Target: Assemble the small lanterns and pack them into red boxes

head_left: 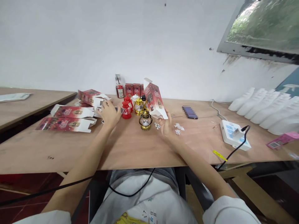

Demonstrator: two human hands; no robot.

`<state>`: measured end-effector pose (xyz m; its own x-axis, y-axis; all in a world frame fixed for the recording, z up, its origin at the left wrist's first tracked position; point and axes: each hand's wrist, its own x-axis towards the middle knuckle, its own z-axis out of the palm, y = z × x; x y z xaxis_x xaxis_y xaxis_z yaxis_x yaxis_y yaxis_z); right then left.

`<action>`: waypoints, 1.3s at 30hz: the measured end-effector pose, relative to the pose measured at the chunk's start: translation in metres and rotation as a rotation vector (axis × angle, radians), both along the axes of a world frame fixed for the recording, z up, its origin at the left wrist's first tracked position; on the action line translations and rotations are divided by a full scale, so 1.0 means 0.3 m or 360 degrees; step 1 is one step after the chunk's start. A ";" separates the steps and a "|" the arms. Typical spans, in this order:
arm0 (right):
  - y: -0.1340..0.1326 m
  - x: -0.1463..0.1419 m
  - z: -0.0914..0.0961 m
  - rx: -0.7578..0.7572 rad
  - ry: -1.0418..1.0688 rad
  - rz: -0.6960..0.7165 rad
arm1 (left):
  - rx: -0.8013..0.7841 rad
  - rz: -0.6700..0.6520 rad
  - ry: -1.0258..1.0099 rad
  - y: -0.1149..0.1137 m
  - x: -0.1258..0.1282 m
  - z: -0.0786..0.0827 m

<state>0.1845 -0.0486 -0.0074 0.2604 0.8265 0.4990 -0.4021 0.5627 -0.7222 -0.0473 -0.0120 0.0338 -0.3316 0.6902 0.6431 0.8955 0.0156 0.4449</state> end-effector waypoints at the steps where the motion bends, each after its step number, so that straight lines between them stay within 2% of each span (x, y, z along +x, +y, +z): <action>1: -0.001 -0.001 0.003 -0.0008 0.0022 0.0011 | -0.0159 0.0067 0.0017 0.004 -0.013 -0.006; 3: -0.005 -0.003 0.007 -0.0024 0.0047 0.0031 | -0.0422 0.0103 0.0062 0.009 -0.026 -0.027; 5: -0.007 -0.004 0.010 -0.0034 0.0053 0.0040 | -0.0534 0.0094 0.0108 0.011 -0.026 -0.048; 10: -0.001 -0.003 0.005 -0.0035 -0.0034 -0.0011 | -0.0474 0.0037 0.0116 0.022 -0.031 -0.060; 15: 0.006 0.002 -0.001 -0.0014 -0.0124 -0.0060 | -0.0298 0.0002 0.0117 0.043 -0.051 -0.059; 20: 0.012 0.002 -0.002 -0.0018 -0.0103 -0.0096 | -0.0331 -0.0058 -0.0038 0.051 -0.058 -0.049; 22: 0.012 0.001 -0.003 -0.0044 -0.0111 -0.0105 | -0.0126 -0.0048 -0.0151 0.052 -0.067 -0.035; 24: 0.012 0.001 -0.003 -0.0060 -0.0109 -0.0102 | 0.0194 -0.0060 -0.0266 0.055 -0.082 -0.022; 28: 0.012 0.002 -0.005 -0.0042 -0.0137 -0.0059 | 0.0774 -0.0236 -0.0373 0.060 -0.104 -0.006; 30: 0.014 0.002 -0.007 -0.0033 -0.0162 -0.0045 | 0.0916 -0.0324 -0.0306 0.052 -0.097 -0.001; 32: 0.015 0.002 -0.009 -0.0033 -0.0175 -0.0043 | 0.0879 -0.0350 -0.0202 0.036 -0.079 0.004; 37: 0.017 0.001 -0.011 -0.0029 -0.0133 -0.0038 | 0.0422 -0.0260 -0.0225 0.016 -0.062 0.014; 39: 0.019 0.002 -0.013 -0.0028 -0.0157 -0.0039 | 0.0428 -0.0285 -0.0263 0.022 -0.072 0.012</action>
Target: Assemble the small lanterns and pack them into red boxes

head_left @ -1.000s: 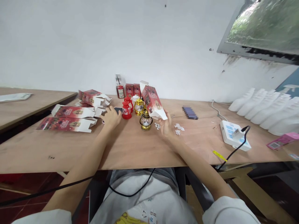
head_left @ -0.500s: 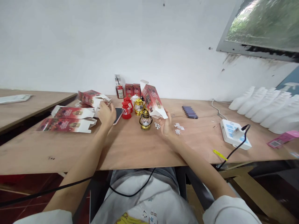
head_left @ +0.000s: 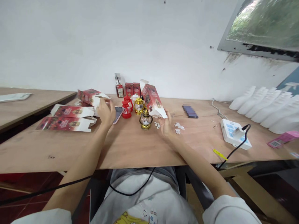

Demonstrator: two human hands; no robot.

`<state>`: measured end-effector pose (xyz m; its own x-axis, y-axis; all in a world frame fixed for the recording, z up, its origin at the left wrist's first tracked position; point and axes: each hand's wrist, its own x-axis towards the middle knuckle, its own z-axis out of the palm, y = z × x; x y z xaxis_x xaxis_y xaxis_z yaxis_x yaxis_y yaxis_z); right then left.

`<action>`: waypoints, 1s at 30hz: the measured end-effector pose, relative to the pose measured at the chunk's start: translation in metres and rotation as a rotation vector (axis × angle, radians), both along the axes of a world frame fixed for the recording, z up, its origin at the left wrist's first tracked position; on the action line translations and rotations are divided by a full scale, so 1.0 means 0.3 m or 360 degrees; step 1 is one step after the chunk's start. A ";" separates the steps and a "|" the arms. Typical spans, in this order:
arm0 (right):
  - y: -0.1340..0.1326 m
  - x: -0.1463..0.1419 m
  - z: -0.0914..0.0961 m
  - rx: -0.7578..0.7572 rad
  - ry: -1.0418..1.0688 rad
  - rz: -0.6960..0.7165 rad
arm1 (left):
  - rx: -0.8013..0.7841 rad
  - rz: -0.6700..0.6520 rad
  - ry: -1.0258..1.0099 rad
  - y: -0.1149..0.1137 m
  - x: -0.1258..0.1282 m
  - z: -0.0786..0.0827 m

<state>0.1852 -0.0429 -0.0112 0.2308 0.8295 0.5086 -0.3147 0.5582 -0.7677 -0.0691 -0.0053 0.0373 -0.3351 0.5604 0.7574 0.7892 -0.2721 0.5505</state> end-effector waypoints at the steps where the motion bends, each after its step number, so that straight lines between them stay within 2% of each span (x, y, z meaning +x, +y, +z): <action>1: 0.001 0.001 -0.002 -0.0005 -0.0019 0.0000 | 0.0056 -0.0030 0.0012 0.003 -0.003 -0.003; 5: 0.002 0.005 -0.012 0.0002 -0.0090 0.0000 | 0.0394 -0.0209 0.0233 -0.013 0.042 -0.025; 10: -0.025 0.002 -0.003 0.0102 -0.0261 0.0004 | 0.0597 -0.0741 0.0679 -0.107 0.223 -0.056; 13: -0.056 -0.006 0.016 0.0168 -0.0335 0.0021 | 0.0674 -0.0918 0.0612 -0.160 0.305 -0.058; 17: -0.088 -0.011 0.027 0.0238 -0.0479 0.0044 | 0.0599 -0.0939 0.0375 -0.181 0.332 -0.059; 20: -0.102 -0.010 0.021 0.0240 -0.0607 0.0119 | 0.0550 -0.0961 0.0177 -0.168 0.323 -0.069; 23: -0.110 -0.007 0.015 0.0272 -0.0752 0.0100 | 0.0558 -0.1002 0.0101 -0.155 0.310 -0.074; 30: -0.113 0.005 0.027 0.0439 -0.0999 -0.0313 | 0.0546 -0.0917 0.0380 -0.170 0.289 -0.053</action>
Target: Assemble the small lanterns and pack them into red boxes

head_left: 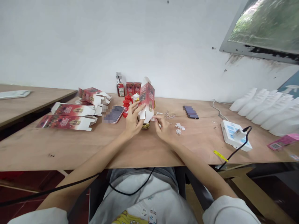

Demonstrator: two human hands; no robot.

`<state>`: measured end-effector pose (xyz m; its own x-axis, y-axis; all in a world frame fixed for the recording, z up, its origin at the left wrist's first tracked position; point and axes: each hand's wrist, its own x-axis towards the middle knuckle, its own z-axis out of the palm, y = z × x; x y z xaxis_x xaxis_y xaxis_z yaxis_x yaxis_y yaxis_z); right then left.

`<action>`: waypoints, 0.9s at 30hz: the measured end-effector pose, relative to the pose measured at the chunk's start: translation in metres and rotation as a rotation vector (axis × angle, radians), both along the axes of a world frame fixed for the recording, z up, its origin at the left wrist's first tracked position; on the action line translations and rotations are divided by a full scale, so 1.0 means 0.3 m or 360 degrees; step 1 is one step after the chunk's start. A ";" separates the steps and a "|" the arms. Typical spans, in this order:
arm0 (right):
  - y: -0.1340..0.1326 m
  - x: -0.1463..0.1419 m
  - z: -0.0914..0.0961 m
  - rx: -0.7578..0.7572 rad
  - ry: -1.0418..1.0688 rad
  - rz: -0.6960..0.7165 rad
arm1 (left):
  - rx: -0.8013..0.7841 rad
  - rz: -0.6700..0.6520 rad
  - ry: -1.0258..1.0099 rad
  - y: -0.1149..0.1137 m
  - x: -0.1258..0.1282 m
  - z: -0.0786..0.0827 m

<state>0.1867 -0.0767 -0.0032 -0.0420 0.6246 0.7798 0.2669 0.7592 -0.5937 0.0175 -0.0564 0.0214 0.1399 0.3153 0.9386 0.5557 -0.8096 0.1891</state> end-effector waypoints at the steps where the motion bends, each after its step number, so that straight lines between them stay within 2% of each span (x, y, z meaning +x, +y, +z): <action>1: -0.002 0.003 0.005 0.0057 -0.0069 -0.0040 | 0.0020 -0.0003 0.0022 -0.002 0.000 0.002; 5: -0.003 0.016 0.014 0.0213 -0.0290 -0.0073 | 0.0073 -0.0027 0.0017 -0.001 -0.001 0.003; 10: 0.026 0.018 -0.015 0.0359 -0.0363 -0.0099 | 0.0070 -0.0045 0.0005 0.001 -0.001 0.001; 13: 0.037 0.017 -0.027 0.0476 -0.0447 -0.0210 | 0.0019 -0.0054 -0.0015 -0.002 -0.001 0.001; 17: 0.022 0.015 -0.014 0.0633 -0.0598 -0.0402 | -0.0006 -0.0099 -0.0085 -0.007 0.001 0.003; 23: 0.008 0.009 0.004 0.0660 -0.0556 -0.0650 | -0.0003 -0.0148 -0.0076 -0.017 0.010 0.004; 27: 0.004 0.015 0.015 0.0636 -0.0453 -0.0688 | 0.0009 -0.0209 -0.0053 -0.020 0.018 -0.001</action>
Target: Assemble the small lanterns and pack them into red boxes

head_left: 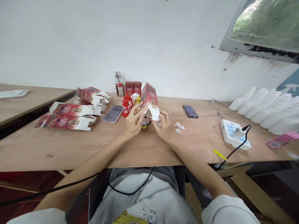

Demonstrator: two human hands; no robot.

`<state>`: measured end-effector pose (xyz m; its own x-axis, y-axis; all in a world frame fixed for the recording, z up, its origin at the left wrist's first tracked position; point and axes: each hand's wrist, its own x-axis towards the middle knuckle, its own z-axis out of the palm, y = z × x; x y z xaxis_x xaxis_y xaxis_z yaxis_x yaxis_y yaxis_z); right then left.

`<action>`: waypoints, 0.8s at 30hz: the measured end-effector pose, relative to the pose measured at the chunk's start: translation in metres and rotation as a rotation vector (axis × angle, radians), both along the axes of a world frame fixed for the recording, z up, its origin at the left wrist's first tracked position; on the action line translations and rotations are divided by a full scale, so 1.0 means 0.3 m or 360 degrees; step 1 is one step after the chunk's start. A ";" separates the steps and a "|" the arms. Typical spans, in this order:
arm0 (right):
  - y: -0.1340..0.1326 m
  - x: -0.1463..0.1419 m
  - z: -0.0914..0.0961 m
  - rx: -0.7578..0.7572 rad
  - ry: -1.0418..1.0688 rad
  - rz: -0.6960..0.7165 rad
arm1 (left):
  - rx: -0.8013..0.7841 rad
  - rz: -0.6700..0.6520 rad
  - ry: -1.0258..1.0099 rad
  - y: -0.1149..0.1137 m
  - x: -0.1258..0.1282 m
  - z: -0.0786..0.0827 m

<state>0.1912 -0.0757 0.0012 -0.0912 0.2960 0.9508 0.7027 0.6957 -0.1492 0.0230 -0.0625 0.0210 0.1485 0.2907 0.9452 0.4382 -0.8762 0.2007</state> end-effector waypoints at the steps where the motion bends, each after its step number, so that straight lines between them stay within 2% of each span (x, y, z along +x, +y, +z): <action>1: -0.001 0.001 0.002 0.0007 0.0019 0.0009 | 0.0008 -0.0004 0.0008 0.000 0.001 -0.002; 8: 0.017 0.008 -0.009 0.0085 0.0294 0.0055 | 0.0156 0.0013 0.0203 0.002 -0.003 -0.019; 16: 0.023 0.019 -0.002 0.0125 0.0459 0.0405 | 0.0583 0.0254 0.0398 0.019 -0.007 -0.013; 21: 0.034 0.017 -0.017 0.0029 0.0644 0.0502 | 0.0587 0.0368 0.0372 0.040 -0.002 -0.024; 24: 0.047 0.015 -0.032 0.0011 0.0780 0.0608 | 0.0704 0.0380 0.0361 0.049 0.008 -0.026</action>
<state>0.1956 -0.0615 -0.0085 0.2579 0.3225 0.9108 0.2546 0.8866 -0.3861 0.0255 -0.0478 0.0131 0.3412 -0.0765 0.9369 0.6244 -0.7266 -0.2867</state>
